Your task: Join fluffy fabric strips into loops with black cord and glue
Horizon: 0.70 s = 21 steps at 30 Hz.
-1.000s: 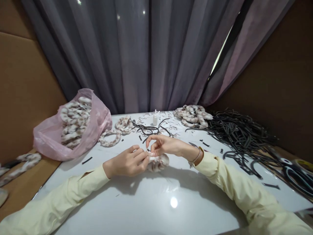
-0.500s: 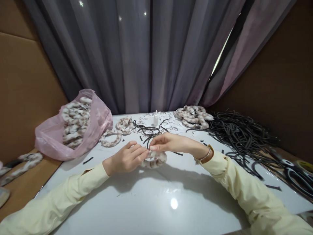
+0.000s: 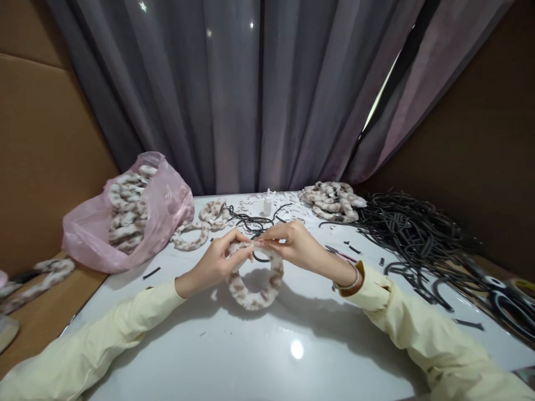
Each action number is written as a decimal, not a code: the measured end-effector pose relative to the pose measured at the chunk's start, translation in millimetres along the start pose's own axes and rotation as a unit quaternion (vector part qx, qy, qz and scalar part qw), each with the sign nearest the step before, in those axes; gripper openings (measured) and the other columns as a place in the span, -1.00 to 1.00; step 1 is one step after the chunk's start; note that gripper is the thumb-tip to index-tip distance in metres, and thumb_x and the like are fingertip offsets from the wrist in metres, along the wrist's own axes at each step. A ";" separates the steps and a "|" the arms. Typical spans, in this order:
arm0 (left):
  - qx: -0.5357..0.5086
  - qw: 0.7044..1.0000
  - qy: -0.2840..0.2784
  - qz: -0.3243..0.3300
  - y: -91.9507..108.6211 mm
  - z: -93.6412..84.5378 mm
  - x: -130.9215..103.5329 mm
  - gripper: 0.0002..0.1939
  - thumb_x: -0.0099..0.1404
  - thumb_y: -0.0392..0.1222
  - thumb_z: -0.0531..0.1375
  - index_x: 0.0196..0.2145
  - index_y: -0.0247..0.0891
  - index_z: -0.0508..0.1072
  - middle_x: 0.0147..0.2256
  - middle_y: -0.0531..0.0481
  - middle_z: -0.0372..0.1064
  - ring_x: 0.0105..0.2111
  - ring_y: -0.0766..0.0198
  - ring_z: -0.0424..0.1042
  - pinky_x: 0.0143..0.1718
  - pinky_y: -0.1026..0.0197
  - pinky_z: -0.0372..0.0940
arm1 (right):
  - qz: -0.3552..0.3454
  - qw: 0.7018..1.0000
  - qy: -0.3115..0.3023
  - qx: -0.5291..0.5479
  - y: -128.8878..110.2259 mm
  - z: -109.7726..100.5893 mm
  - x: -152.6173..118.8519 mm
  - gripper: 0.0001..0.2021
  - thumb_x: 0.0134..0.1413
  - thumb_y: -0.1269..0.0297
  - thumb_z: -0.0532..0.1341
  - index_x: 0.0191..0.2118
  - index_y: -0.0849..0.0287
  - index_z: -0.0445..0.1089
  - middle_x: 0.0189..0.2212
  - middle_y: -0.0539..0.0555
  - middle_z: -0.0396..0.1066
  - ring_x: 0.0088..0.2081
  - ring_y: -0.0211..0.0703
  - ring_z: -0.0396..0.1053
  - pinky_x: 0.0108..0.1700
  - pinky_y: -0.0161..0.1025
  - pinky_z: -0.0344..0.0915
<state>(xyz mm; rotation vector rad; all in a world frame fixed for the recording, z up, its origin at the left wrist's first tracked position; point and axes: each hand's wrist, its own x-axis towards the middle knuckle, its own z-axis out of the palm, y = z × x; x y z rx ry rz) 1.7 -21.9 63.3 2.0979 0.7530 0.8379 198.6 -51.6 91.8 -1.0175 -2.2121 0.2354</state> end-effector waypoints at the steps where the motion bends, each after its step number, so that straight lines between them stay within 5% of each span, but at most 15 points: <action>1: -0.027 0.999 0.000 -0.021 2.6 -1.0 1.3 -0.79 0.28 -0.03 0.08 -0.31 -0.25 0.28 -0.46 0.07 0.37 -0.58 0.39 0.25 -0.59 0.34 0.10 | -0.038 0.998 0.032 -0.033 1.5 2.5 -1.0 -0.79 0.15 0.35 0.13 -0.37 0.30 0.50 -0.49 0.11 0.47 -0.47 -0.28 0.35 -0.42 -0.38 0.23; 6: -0.050 0.997 0.035 -0.045 9.9 -4.6 6.5 -0.80 0.25 -0.08 0.11 -0.43 -0.26 0.27 -0.48 0.07 0.35 -0.46 0.34 0.30 -0.51 0.34 0.12 | -0.251 0.920 0.131 -0.270 3.2 11.9 -6.5 -0.82 0.16 0.50 0.06 -0.25 0.33 0.41 -0.34 0.18 0.46 -0.30 -0.14 0.38 -0.37 -0.23 0.33; 11: -0.025 0.996 0.071 -0.043 11.1 -4.7 5.2 -0.86 0.23 -0.14 0.12 -0.40 -0.26 0.30 -0.48 0.10 0.31 -0.47 0.35 0.30 -0.51 0.34 0.13 | -0.389 0.853 0.147 -0.314 1.6 22.7 -11.9 -0.90 0.10 0.54 0.12 -0.35 0.37 0.39 -0.34 0.22 0.44 -0.28 -0.07 0.40 -0.36 -0.17 0.42; 21: -0.013 0.996 0.065 -0.065 10.7 -6.4 7.2 -0.84 0.23 -0.13 0.09 -0.40 -0.28 0.31 -0.47 0.09 0.32 -0.49 0.34 0.27 -0.46 0.30 0.17 | -0.369 0.887 0.173 -0.217 4.1 38.3 -16.3 -0.89 0.09 0.60 0.09 -0.30 0.36 0.32 -0.29 0.27 0.44 -0.17 -0.02 0.41 -0.22 -0.11 0.49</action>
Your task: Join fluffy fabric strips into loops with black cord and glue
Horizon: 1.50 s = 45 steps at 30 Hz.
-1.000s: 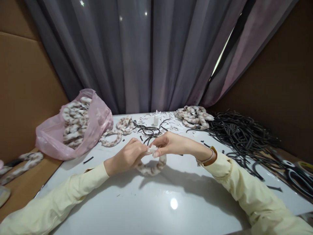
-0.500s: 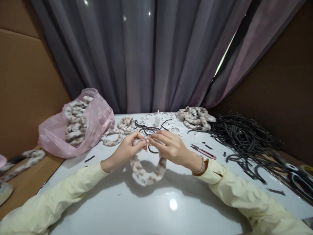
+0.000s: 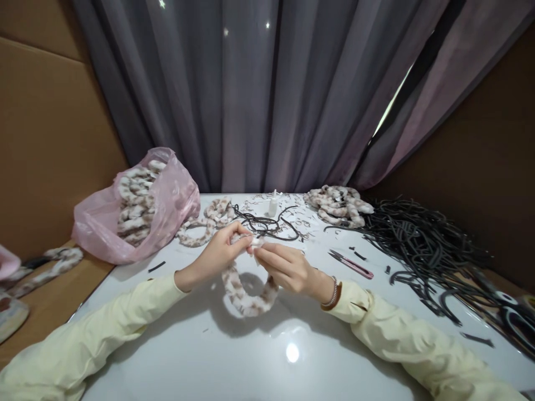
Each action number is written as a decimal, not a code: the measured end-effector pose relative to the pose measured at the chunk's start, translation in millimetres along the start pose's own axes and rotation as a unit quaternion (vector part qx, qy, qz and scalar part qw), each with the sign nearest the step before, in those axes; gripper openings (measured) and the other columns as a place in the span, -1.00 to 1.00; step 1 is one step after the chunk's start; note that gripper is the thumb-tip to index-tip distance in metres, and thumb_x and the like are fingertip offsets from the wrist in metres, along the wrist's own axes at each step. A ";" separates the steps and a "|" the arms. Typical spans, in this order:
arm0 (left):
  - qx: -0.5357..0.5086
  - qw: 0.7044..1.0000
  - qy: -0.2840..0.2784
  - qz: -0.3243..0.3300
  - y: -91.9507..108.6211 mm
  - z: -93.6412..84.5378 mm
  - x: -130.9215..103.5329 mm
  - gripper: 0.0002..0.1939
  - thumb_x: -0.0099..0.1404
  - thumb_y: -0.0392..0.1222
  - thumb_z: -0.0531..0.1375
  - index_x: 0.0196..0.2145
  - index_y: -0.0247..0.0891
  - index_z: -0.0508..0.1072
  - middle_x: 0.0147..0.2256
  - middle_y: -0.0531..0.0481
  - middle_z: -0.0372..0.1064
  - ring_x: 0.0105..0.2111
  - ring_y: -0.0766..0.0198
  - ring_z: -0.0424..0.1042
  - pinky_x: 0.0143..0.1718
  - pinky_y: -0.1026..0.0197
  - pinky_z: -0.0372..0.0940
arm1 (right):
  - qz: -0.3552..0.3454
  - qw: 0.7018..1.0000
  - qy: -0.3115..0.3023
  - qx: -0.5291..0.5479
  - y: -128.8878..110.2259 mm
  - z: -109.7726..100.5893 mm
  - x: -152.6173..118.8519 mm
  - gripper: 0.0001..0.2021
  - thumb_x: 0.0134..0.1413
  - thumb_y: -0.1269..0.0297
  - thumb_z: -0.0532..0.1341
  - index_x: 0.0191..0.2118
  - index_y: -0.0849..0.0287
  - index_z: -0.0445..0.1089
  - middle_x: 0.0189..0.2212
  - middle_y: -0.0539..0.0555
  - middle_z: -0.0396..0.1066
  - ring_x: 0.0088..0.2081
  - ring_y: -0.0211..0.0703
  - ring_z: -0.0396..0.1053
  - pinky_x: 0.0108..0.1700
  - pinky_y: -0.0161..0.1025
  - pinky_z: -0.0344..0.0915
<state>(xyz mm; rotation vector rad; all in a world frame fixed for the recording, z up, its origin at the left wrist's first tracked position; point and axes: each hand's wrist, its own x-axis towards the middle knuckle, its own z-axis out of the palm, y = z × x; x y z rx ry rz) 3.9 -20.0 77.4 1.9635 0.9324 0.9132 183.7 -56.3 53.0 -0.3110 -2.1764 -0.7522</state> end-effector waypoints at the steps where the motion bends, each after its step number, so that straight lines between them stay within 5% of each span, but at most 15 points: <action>1: 0.000 1.000 -0.007 0.002 0.7 -0.3 -0.1 -0.85 0.23 -0.15 0.08 -0.41 -0.28 0.31 -0.49 0.09 0.32 -0.48 0.33 0.29 -0.44 0.30 0.17 | 0.004 1.000 0.006 0.002 0.2 0.1 0.5 -0.89 0.08 0.61 0.09 -0.31 0.34 0.31 -0.29 0.27 0.44 -0.17 -0.02 0.41 -0.25 -0.12 0.49; 5: 0.024 0.999 -0.021 0.012 3.9 0.8 -2.8 -0.91 0.21 -0.22 0.08 -0.43 -0.27 0.31 -0.48 0.09 0.33 -0.45 0.32 0.31 -0.40 0.30 0.18 | 0.043 0.999 0.014 0.017 -1.6 2.3 1.2 -0.88 0.08 0.61 0.08 -0.28 0.32 0.27 -0.28 0.28 0.40 -0.22 -0.06 0.38 -0.33 -0.16 0.45; 14: 0.046 0.998 -0.040 -0.033 4.4 4.7 -4.9 -0.85 0.23 -0.16 0.05 -0.45 -0.24 0.27 -0.49 0.09 0.37 -0.55 0.34 0.30 -0.55 0.34 0.14 | 0.317 0.938 0.012 0.142 -5.3 6.3 5.8 -0.81 0.17 0.54 -0.05 -0.42 0.17 0.15 -0.36 0.13 0.32 -0.34 -0.24 0.29 -0.36 -0.30 0.29; 34: 0.057 0.990 -0.128 0.017 -2.8 4.9 -9.6 -0.72 0.27 0.04 0.05 -0.37 -0.25 0.26 -0.52 0.12 0.27 -0.63 0.43 0.13 -0.62 0.37 0.03 | 0.535 0.785 -0.049 0.308 8.0 -2.8 10.1 -0.86 -0.06 0.47 0.15 -0.53 0.18 0.18 -0.46 0.03 0.36 -0.41 -0.25 0.28 -0.38 -0.33 0.18; 38: 0.119 0.982 -0.128 0.066 -6.7 4.6 -8.4 -0.76 0.28 -0.01 0.05 -0.36 -0.26 0.26 -0.58 0.15 0.22 -0.67 0.44 0.08 -0.63 0.36 -0.01 | 0.576 0.740 -0.089 0.335 10.8 -4.1 13.5 -0.88 -0.05 0.45 0.17 -0.53 0.20 0.21 -0.47 0.02 0.40 -0.38 -0.23 0.32 -0.34 -0.32 0.20; 45: 0.191 0.938 -0.159 0.243 -12.2 2.5 -8.4 -0.89 0.34 -0.26 -0.04 -0.36 -0.24 0.20 -0.45 0.04 0.30 -0.53 0.37 0.25 -0.48 0.32 0.14 | 0.594 0.678 -0.135 0.412 14.8 -3.5 12.7 -0.84 0.00 0.43 0.15 -0.51 0.19 0.14 -0.60 -0.06 0.31 -0.52 -0.29 0.33 -0.47 -0.37 0.22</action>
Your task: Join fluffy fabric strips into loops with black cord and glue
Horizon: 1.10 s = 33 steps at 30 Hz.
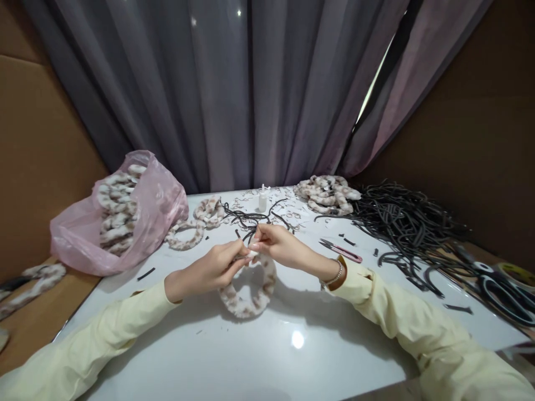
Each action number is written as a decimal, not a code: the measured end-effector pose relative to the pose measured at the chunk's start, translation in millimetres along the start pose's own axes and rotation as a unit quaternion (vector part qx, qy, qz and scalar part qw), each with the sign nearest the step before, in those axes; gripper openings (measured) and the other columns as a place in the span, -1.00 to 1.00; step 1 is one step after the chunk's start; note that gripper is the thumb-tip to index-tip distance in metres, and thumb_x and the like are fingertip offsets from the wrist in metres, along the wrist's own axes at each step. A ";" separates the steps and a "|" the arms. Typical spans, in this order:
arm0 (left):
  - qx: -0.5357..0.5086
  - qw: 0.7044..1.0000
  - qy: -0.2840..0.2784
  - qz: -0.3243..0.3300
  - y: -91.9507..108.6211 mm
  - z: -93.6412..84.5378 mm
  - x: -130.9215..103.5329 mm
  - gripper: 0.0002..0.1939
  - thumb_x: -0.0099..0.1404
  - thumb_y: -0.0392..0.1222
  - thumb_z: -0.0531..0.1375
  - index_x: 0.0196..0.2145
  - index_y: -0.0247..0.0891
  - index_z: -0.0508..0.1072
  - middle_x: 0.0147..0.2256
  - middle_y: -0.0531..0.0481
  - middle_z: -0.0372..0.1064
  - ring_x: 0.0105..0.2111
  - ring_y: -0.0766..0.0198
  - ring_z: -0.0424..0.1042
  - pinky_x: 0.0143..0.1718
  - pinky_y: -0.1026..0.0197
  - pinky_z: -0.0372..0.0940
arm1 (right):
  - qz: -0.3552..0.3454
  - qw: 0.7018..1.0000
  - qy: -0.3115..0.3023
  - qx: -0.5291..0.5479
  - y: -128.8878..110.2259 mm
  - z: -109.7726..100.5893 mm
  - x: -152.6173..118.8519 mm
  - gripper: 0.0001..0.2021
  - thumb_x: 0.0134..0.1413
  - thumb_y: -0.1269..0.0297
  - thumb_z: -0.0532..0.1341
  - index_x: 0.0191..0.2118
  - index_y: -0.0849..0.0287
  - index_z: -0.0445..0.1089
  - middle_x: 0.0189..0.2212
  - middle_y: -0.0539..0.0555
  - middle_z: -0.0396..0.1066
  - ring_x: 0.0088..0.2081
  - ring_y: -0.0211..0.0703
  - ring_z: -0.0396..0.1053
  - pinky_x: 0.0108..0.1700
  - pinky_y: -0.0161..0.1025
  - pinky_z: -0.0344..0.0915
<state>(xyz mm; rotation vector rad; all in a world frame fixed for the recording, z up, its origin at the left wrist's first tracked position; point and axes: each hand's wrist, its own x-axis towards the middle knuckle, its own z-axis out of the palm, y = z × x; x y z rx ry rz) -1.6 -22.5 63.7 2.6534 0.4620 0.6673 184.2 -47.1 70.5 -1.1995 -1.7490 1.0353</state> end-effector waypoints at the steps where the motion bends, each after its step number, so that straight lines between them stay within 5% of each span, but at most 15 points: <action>1: 0.031 0.999 0.005 0.017 -0.1 1.0 -0.6 -0.87 0.34 -0.28 -0.04 -0.39 -0.23 0.18 -0.45 0.03 0.27 -0.51 0.35 0.24 -0.47 0.32 0.14 | 0.008 1.000 -0.015 0.021 0.9 0.0 0.1 -0.84 0.01 0.44 0.13 -0.51 0.19 0.13 -0.60 -0.06 0.31 -0.55 -0.30 0.34 -0.50 -0.38 0.23; 5: 0.158 0.984 0.030 0.081 -1.6 5.0 -1.4 -0.84 0.35 -0.34 -0.07 -0.41 -0.23 0.13 -0.48 0.02 0.21 -0.48 0.29 0.22 -0.40 0.25 0.17 | 0.006 0.999 -0.036 0.005 4.7 -2.0 0.9 -0.83 0.01 0.42 0.14 -0.51 0.18 0.12 -0.61 -0.06 0.32 -0.59 -0.31 0.33 -0.54 -0.39 0.22; 10: 0.293 0.939 0.069 0.166 -10.4 7.4 -0.8 -0.83 0.31 -0.46 -0.11 -0.17 -0.33 0.14 -0.45 0.02 0.32 -0.57 0.34 0.20 -0.22 0.11 0.16 | -0.026 0.997 -0.053 -0.046 10.6 -8.8 3.6 -0.87 -0.04 0.35 0.20 -0.49 0.21 0.22 -0.68 -0.10 0.25 -0.61 -0.36 0.22 -0.54 -0.42 0.13; 15: 0.369 0.887 0.098 0.259 -13.5 8.3 -1.6 -0.75 0.24 -0.52 -0.08 -0.15 -0.34 0.18 -0.49 0.02 0.36 -0.49 0.29 0.33 -0.22 0.15 0.15 | 0.004 0.994 -0.102 0.047 7.6 -10.9 2.8 -0.81 -0.13 0.33 0.26 -0.38 0.22 0.22 -0.63 -0.10 0.25 -0.59 -0.38 0.17 -0.54 -0.42 0.11; 19: 0.405 0.848 0.138 0.313 -13.7 8.0 -1.8 -0.86 0.27 -0.46 -0.03 -0.23 -0.34 0.22 -0.43 -0.06 0.43 -0.41 0.26 0.40 -0.25 0.16 0.17 | 0.028 0.993 -0.066 0.089 3.4 -6.0 -0.7 -0.67 -0.17 0.32 0.29 -0.36 0.15 0.07 -0.63 -0.15 0.23 -0.60 -0.39 0.15 -0.56 -0.44 0.07; 22: 0.383 0.861 0.163 0.293 -15.2 7.4 -2.0 -0.85 0.27 -0.45 -0.02 -0.20 -0.34 0.21 -0.43 -0.07 0.43 -0.44 0.26 0.38 -0.27 0.16 0.18 | -0.051 0.998 0.002 0.040 -0.2 -0.6 -5.6 -0.70 -0.10 0.37 0.23 -0.39 0.12 0.00 -0.59 -0.14 0.20 -0.54 -0.36 0.19 -0.50 -0.43 0.10; 27: 0.333 0.892 0.191 0.237 -14.6 5.1 -1.7 -0.76 0.21 -0.50 -0.03 -0.16 -0.33 0.19 -0.51 0.01 0.37 -0.53 0.29 0.29 -0.33 0.18 0.19 | -0.206 0.967 0.088 -0.121 -6.8 5.1 -14.1 -0.88 0.00 0.52 0.11 -0.38 0.17 0.18 -0.50 -0.06 0.29 -0.46 -0.34 0.24 -0.41 -0.40 0.15; 33: 0.335 0.891 0.192 0.239 -16.2 5.1 -1.4 -0.76 0.22 -0.51 -0.02 -0.16 -0.34 0.20 -0.47 -0.02 0.40 -0.49 0.27 0.34 -0.31 0.18 0.19 | -0.240 0.953 0.119 -0.143 -1.8 6.7 -12.5 -0.86 -0.04 0.60 0.14 -0.45 0.23 0.35 -0.55 -0.04 0.38 -0.53 -0.37 0.27 -0.44 -0.44 0.17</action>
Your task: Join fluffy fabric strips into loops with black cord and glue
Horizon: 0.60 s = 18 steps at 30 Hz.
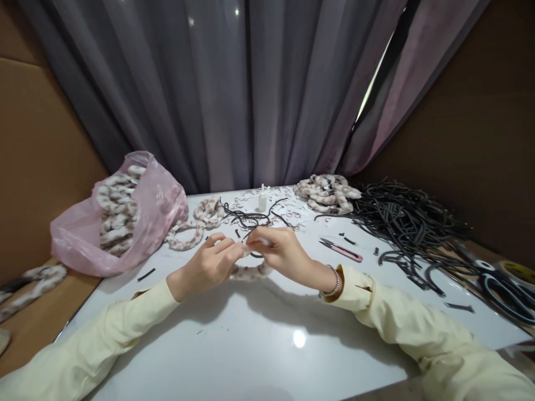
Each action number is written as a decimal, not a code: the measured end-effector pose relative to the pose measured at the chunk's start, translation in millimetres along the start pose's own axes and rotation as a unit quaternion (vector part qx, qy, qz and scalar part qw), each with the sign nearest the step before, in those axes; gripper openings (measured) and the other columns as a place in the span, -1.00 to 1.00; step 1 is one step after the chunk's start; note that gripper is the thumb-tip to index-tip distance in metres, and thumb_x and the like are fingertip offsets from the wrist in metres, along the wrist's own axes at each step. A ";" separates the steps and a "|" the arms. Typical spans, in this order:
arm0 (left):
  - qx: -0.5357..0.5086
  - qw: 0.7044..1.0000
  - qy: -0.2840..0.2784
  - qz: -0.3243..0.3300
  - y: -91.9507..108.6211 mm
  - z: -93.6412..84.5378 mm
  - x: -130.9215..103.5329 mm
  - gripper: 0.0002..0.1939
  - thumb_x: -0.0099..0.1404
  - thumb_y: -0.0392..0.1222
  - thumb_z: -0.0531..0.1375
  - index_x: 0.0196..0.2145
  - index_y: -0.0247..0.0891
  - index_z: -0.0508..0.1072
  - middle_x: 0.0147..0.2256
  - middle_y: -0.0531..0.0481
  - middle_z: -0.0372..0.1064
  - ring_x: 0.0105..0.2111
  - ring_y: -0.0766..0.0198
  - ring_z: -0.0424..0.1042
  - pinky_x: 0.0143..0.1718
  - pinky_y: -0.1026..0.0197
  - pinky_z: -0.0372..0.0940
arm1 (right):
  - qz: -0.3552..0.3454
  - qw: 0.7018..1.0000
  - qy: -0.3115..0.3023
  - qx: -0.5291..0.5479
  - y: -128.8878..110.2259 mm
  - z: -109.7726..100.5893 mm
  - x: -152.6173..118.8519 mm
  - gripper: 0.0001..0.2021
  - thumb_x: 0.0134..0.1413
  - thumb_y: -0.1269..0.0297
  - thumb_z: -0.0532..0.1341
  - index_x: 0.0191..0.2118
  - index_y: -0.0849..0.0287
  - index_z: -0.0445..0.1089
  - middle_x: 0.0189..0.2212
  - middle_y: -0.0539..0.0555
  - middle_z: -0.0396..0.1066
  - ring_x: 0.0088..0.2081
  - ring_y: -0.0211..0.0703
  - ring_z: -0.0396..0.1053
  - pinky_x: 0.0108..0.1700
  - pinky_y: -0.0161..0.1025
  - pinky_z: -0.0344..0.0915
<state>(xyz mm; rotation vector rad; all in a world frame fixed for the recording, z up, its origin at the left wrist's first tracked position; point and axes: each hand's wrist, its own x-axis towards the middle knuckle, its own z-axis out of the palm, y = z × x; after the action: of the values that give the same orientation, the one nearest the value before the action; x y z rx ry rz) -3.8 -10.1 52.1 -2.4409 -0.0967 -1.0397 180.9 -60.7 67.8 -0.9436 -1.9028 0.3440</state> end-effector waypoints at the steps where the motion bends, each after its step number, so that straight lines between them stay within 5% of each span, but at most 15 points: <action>1: 0.000 1.000 -0.003 0.003 -0.4 0.6 -0.7 -0.76 0.23 -0.50 -0.01 -0.15 -0.35 0.20 -0.46 -0.04 0.42 -0.49 0.27 0.35 -0.31 0.18 0.19 | 0.006 1.000 0.001 0.004 1.3 0.2 0.3 -0.85 -0.05 0.60 0.15 -0.47 0.24 0.37 -0.57 -0.04 0.39 -0.53 -0.36 0.28 -0.44 -0.44 0.18; 11: 0.078 0.994 0.002 0.075 -2.6 4.1 -7.4 -0.83 0.26 -0.40 0.03 -0.17 -0.35 0.28 -0.36 -0.11 0.49 -0.42 0.25 0.42 -0.26 0.15 0.18 | 0.045 0.990 -0.126 -0.037 -1.6 -10.3 11.3 -0.89 -0.01 0.50 0.21 -0.47 0.29 0.47 -0.56 0.03 0.42 -0.49 -0.32 0.32 -0.39 -0.41 0.18; 15: 0.065 0.995 -0.005 0.071 -1.0 5.3 -7.9 -0.82 0.27 -0.40 0.01 -0.17 -0.32 0.28 -0.38 -0.08 0.47 -0.41 0.25 0.42 -0.27 0.17 0.19 | 0.140 0.970 -0.199 -0.010 0.5 -12.5 13.5 -0.84 0.04 0.42 0.18 -0.49 0.32 0.44 -0.66 -0.04 0.27 -0.59 -0.39 0.16 -0.50 -0.42 0.08; 18: -0.024 0.999 -0.028 0.008 0.2 5.8 -5.6 -0.77 0.28 -0.45 -0.05 -0.14 -0.30 0.24 -0.43 -0.04 0.44 -0.47 0.29 0.38 -0.28 0.18 0.19 | 0.215 0.943 -0.250 0.053 7.8 -13.9 14.7 -0.76 0.09 0.31 0.13 -0.52 0.33 0.37 -0.70 -0.08 0.16 -0.65 -0.43 0.03 -0.59 -0.42 -0.02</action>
<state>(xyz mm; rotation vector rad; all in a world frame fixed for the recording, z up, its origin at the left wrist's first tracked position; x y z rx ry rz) -3.9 -7.0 44.6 -2.5107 -0.0726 -0.9765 192.6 -46.8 79.6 -1.2868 -2.0806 1.0171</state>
